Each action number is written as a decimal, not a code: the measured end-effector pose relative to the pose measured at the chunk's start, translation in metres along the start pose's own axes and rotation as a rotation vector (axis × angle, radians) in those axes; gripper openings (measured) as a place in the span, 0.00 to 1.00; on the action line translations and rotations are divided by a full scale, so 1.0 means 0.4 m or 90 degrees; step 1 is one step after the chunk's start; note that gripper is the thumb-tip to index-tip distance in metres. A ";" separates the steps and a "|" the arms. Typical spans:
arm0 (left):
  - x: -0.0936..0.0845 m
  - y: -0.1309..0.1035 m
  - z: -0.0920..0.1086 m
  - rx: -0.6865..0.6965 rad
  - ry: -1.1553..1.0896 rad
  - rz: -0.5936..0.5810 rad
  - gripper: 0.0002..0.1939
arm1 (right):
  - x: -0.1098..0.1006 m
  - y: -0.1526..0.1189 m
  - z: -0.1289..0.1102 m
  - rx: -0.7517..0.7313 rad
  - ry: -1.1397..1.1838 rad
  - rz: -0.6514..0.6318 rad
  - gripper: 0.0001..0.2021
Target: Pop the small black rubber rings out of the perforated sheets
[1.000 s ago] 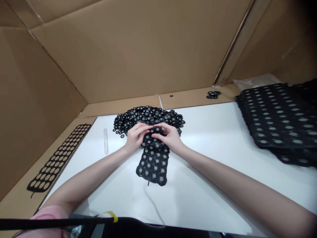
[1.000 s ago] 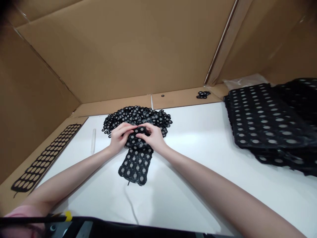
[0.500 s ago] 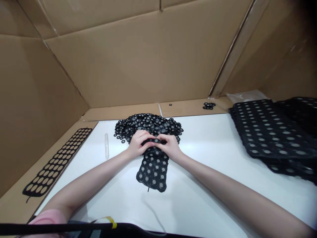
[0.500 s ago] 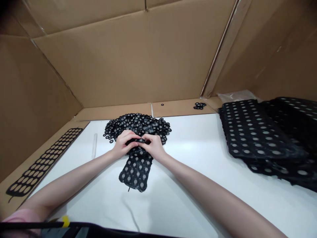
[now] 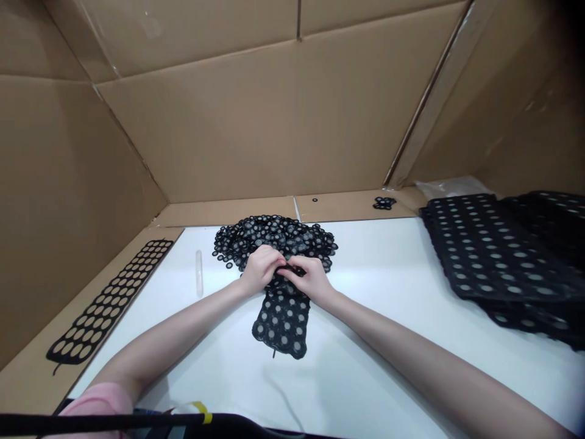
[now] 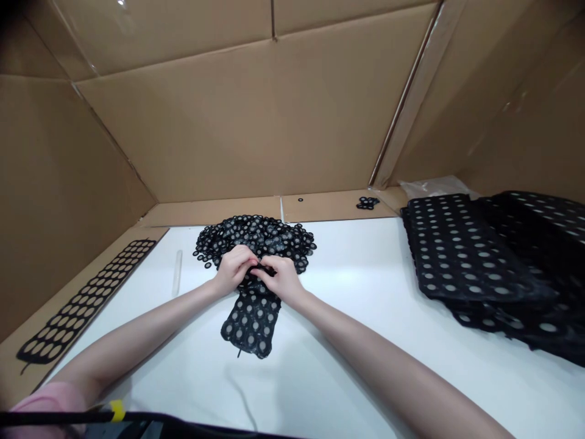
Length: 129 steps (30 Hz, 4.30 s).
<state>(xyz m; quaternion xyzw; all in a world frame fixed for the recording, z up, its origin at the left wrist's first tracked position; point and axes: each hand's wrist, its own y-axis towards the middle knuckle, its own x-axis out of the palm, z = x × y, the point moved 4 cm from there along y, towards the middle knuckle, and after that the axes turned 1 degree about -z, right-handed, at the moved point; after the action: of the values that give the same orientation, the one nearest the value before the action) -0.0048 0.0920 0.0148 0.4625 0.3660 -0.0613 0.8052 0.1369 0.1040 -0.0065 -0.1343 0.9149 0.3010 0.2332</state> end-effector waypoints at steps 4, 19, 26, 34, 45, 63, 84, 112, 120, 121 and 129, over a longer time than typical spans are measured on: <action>-0.006 0.010 -0.008 0.036 0.044 0.020 0.13 | 0.001 0.005 0.006 0.055 0.045 0.004 0.16; -0.124 0.130 -0.112 -0.260 -0.071 0.181 0.12 | -0.076 0.080 -0.115 0.041 0.115 0.071 0.23; -0.233 0.175 -0.261 -0.340 -0.133 0.233 0.21 | -0.199 0.121 -0.215 -0.005 0.029 0.006 0.19; -0.132 0.179 -0.264 -0.269 -0.055 -0.031 0.08 | -0.281 0.215 -0.291 -0.057 0.024 -0.074 0.13; -0.328 0.347 -0.024 -0.028 -0.103 -0.022 0.17 | -0.297 0.291 -0.291 -0.083 0.045 0.072 0.15; -0.257 0.332 -0.002 -0.033 -0.057 -0.093 0.14 | -0.279 0.313 -0.250 -0.072 -0.055 -0.051 0.14; -0.245 0.320 0.026 0.010 0.035 0.040 0.04 | -0.250 0.318 -0.249 -0.087 -0.102 -0.058 0.04; -0.228 0.324 -0.007 -0.076 -0.036 0.009 0.15 | -0.201 0.319 -0.255 -0.058 -0.089 -0.107 0.05; -0.243 0.331 -0.040 -0.120 -0.119 -0.018 0.11 | -0.221 0.317 -0.239 -0.007 -0.118 -0.120 0.09; -0.238 0.330 -0.047 -0.135 -0.141 -0.001 0.11 | -0.219 0.317 -0.241 -0.010 -0.121 -0.122 0.09; -0.227 0.325 -0.068 -0.175 -0.230 0.119 0.10 | -0.221 0.316 -0.267 -0.049 -0.105 -0.079 0.05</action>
<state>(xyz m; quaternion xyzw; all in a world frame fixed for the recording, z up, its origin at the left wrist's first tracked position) -0.0284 0.1651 0.1560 0.3618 0.1767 -0.0179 0.9152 0.1268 0.1467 0.1757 -0.1745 0.8702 0.3309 0.3205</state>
